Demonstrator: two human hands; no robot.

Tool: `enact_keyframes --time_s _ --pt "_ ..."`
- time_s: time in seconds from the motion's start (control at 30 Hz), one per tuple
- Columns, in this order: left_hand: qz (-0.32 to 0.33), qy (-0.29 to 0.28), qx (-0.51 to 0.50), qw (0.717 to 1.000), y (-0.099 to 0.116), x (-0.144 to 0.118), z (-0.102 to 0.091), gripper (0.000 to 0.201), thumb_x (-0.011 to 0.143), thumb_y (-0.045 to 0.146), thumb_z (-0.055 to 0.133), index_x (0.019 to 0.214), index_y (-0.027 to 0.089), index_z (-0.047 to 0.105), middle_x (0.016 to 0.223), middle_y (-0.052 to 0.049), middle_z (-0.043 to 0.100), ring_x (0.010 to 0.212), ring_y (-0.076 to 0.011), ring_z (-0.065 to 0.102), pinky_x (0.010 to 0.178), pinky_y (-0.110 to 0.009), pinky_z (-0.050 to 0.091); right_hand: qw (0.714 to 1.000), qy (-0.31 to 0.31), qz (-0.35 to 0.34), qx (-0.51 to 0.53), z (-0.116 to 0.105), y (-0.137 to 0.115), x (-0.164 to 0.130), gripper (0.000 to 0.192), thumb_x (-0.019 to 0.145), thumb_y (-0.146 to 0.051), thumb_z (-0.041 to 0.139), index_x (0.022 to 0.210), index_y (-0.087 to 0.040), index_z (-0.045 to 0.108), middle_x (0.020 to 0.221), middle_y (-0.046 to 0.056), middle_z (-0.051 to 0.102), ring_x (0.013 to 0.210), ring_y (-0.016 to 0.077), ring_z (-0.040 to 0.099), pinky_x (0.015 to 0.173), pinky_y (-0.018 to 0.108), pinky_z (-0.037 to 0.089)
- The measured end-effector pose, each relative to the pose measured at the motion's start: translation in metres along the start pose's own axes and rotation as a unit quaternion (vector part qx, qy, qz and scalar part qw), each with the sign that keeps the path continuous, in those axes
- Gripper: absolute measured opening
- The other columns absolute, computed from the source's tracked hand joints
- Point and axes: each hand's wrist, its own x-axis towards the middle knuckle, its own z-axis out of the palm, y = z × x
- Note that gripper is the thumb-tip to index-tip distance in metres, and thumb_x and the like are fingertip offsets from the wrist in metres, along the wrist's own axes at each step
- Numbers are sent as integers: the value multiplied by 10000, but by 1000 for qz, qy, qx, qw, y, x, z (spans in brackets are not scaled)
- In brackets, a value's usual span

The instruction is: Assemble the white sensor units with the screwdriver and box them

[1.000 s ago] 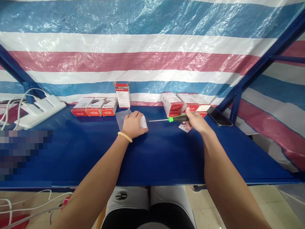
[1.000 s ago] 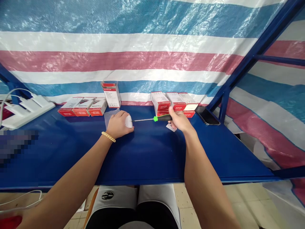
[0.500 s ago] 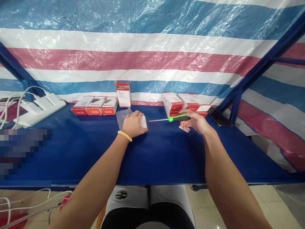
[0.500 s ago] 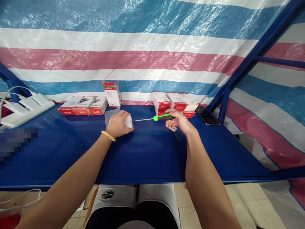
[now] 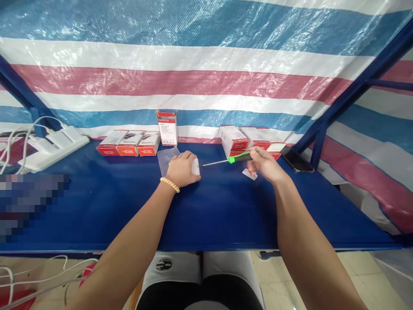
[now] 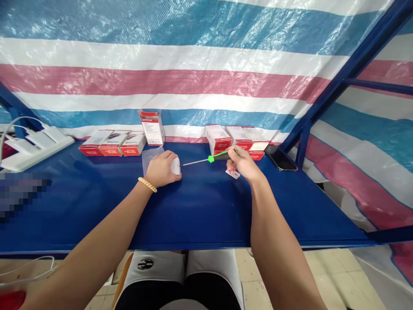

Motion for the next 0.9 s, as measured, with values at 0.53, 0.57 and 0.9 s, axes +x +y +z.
enact_keyframes --time_s 0.53,0.57,0.9 --pt "-11 -11 -1 1000 -2 1 -1 454 639 371 683 1044 186 600 1145 -93 628 1065 -289 599 858 -403 481 1000 -18 -10 -19 -3 4 1 456 768 -648 612 741 -219 463 429 -34 533 350 103 434 388 239 306" --pt "-10 -11 -2 1000 -2 0 -1 455 640 371 684 1047 186 599 1148 -93 628 1066 -290 599 859 -405 481 999 -12 -14 -36 -3 5 1 469 776 -661 595 714 -219 454 409 -34 516 344 100 424 387 239 304" --pt "-42 -4 -55 998 13 1 -12 601 691 542 678 1130 161 524 1043 -111 649 995 -306 624 881 -424 481 980 143 -22 134 -1 2 10 326 763 -504 632 773 -213 484 545 20 639 409 126 542 387 239 369"
